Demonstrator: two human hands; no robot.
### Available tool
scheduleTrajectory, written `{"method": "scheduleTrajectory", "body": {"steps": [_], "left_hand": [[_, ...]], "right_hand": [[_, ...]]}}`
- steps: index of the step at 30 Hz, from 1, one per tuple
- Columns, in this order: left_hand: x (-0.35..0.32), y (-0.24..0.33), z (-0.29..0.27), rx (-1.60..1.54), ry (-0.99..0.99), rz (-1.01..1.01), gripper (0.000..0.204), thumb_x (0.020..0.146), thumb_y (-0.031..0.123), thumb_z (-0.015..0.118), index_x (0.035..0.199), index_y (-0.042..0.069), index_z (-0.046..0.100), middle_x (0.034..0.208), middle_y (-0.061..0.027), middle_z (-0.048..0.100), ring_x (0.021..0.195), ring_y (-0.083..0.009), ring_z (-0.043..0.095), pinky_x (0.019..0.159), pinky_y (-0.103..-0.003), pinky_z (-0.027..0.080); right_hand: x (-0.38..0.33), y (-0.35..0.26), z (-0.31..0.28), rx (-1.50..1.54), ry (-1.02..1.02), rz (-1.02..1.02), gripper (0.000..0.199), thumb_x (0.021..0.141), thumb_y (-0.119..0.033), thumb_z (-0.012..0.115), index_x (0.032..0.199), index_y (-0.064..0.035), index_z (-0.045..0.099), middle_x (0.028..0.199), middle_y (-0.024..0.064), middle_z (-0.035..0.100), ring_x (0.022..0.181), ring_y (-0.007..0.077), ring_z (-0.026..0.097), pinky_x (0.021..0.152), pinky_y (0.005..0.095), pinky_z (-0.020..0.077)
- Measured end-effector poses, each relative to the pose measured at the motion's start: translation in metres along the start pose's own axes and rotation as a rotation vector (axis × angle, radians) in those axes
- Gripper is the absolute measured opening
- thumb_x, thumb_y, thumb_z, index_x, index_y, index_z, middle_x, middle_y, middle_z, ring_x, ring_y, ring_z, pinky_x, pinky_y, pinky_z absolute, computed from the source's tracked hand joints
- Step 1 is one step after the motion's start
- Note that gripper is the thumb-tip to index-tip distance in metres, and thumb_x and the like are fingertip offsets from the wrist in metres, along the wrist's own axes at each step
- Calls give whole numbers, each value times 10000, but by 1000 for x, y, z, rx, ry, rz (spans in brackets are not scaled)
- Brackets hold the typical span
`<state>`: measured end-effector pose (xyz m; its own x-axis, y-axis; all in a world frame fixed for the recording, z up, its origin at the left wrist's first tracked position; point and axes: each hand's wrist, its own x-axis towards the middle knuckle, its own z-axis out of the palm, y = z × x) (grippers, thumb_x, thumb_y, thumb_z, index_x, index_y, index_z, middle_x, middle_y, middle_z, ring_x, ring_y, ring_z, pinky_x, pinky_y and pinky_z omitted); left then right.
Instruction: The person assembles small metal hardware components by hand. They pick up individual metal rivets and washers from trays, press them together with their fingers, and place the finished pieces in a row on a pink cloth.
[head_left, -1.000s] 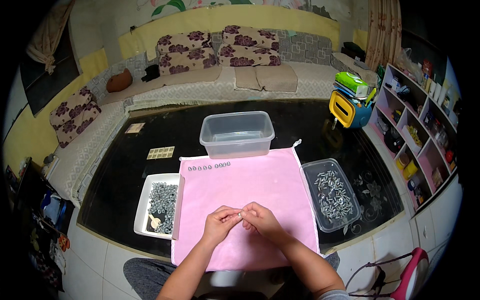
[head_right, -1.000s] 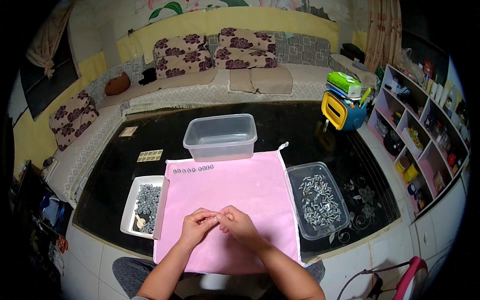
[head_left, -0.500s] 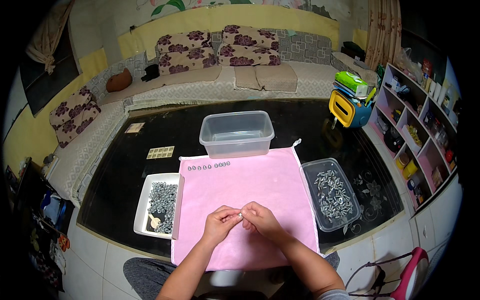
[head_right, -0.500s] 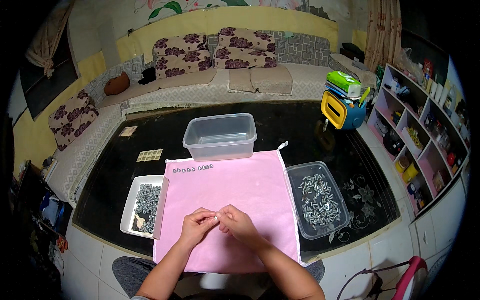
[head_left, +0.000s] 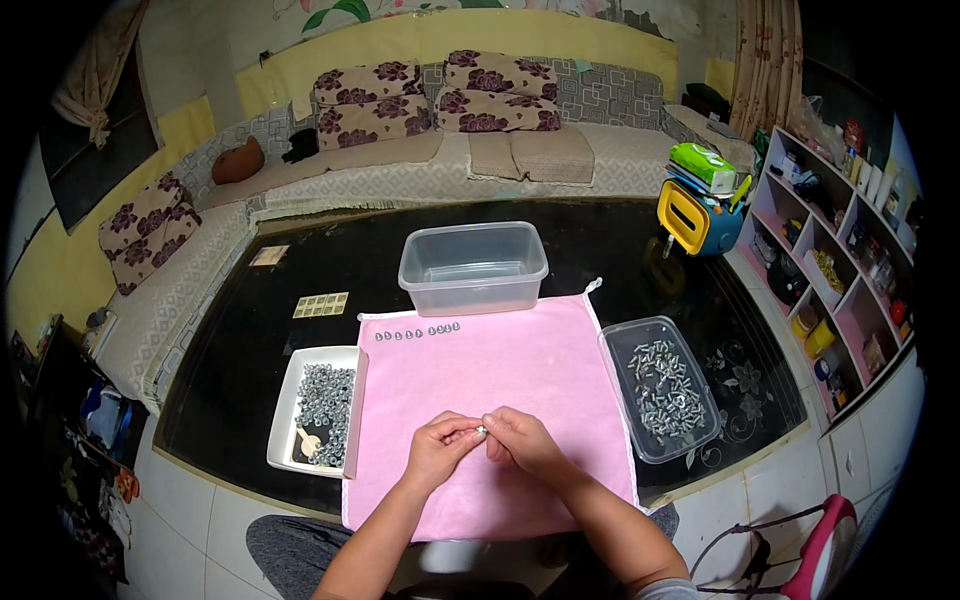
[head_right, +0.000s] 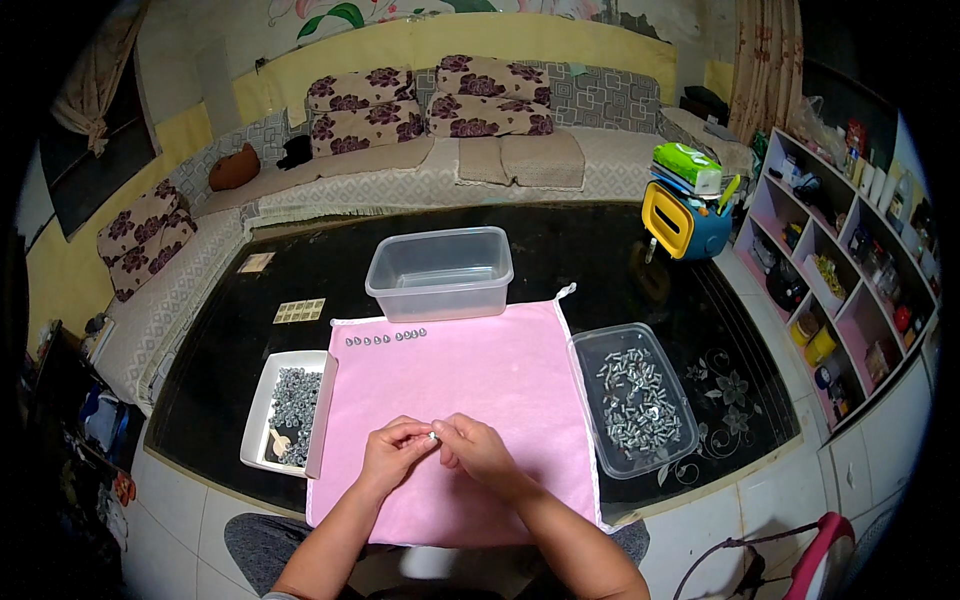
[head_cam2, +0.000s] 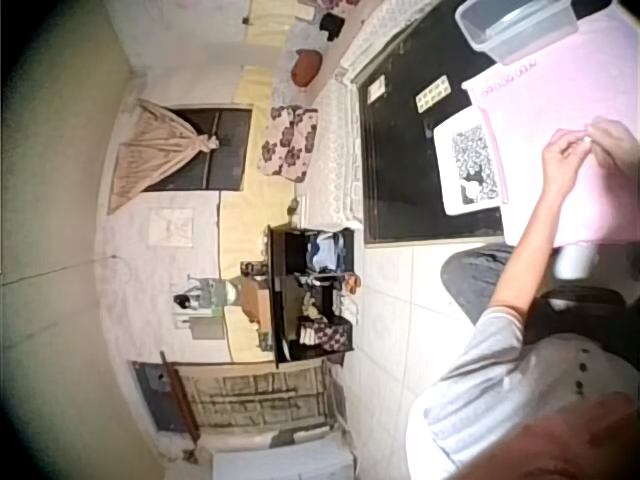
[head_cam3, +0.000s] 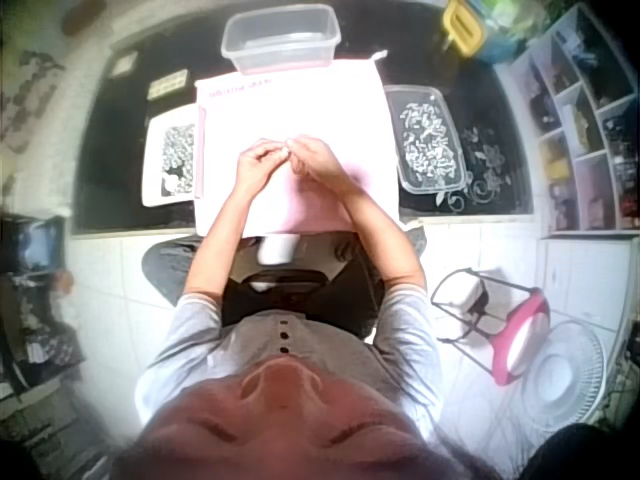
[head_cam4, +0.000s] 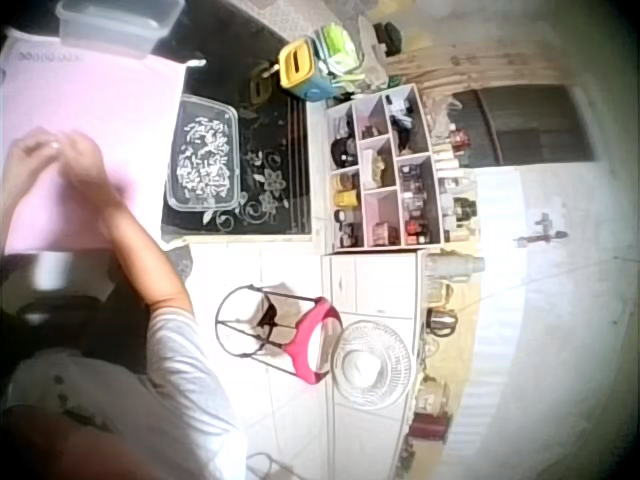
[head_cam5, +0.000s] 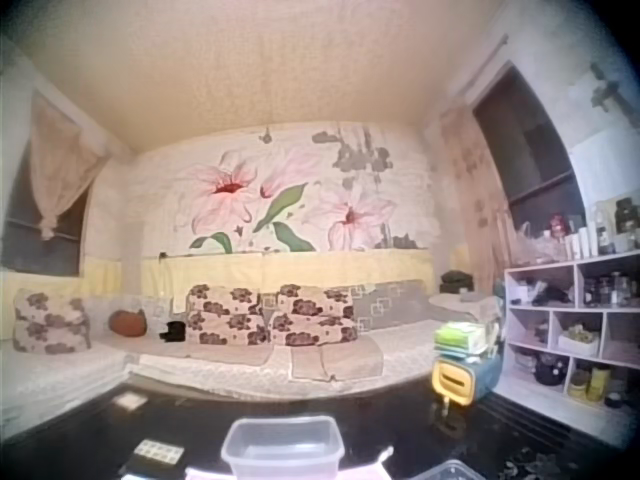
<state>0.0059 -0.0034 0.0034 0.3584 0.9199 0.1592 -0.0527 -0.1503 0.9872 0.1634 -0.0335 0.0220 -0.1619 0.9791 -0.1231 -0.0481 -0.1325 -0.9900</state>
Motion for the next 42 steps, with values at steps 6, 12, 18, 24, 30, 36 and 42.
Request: {"method": "scheduleTrajectory", "body": {"steps": [6, 12, 18, 24, 30, 36, 42], "left_hand": [[0, 0, 1, -9, -14, 10, 118, 757, 32, 657, 872, 11, 655, 799, -7, 559, 662, -41, 477, 574, -168, 400], [1, -4, 0, 9, -16, 9, 121, 752, 49, 666, 869, 19, 658, 782, 0, 554, 651, -39, 465, 571, -174, 396], [0, -1, 1, 24, 5, 1, 117, 750, 45, 667, 865, 25, 659, 782, 3, 554, 645, -37, 461, 571, -171, 394], [0, 1, 1, -35, 12, -2, 117, 754, 29, 658, 870, 13, 654, 798, 2, 555, 651, -31, 465, 571, -162, 393], [0, 1, 1, -1, -8, -7, 113, 755, 21, 656, 867, 6, 650, 810, -2, 554, 652, -30, 466, 569, -155, 392], [0, 1, 1, -11, -17, -2, 118, 758, 22, 653, 874, 4, 646, 815, -1, 553, 656, -28, 468, 577, -155, 399], [0, 0, 2, -6, -35, -18, 105, 762, 23, 649, 865, 1, 638, 814, 2, 548, 656, -29, 466, 588, -156, 402]], "right_hand": [[2, 6, -5, 1, -62, -16, 336, 913, -319, 428, 725, -50, 503, 582, 18, 513, 511, 75, 459, 483, 208, 385], [1, 5, -3, 0, -44, -17, 354, 910, -327, 424, 732, -33, 510, 569, 22, 511, 505, 88, 468, 487, 219, 395], [1, 5, -2, -57, -22, -44, 361, 909, -323, 419, 723, -28, 511, 561, 23, 510, 503, 92, 474, 484, 229, 400], [2, 8, -2, -64, -26, -66, 372, 915, -323, 404, 719, -26, 510, 555, 27, 511, 499, 95, 471, 486, 235, 401], [2, 7, 0, -41, 20, -71, 392, 918, -325, 390, 696, -26, 515, 540, 27, 503, 488, 104, 468, 487, 243, 403], [1, 6, -2, -128, -9, -75, 394, 916, -327, 390, 695, -25, 513, 541, 26, 506, 489, 105, 472, 484, 241, 401], [1, 7, -3, -110, -21, -52, 385, 917, -321, 396, 694, -28, 508, 544, 29, 508, 485, 100, 466, 478, 240, 399]]}}
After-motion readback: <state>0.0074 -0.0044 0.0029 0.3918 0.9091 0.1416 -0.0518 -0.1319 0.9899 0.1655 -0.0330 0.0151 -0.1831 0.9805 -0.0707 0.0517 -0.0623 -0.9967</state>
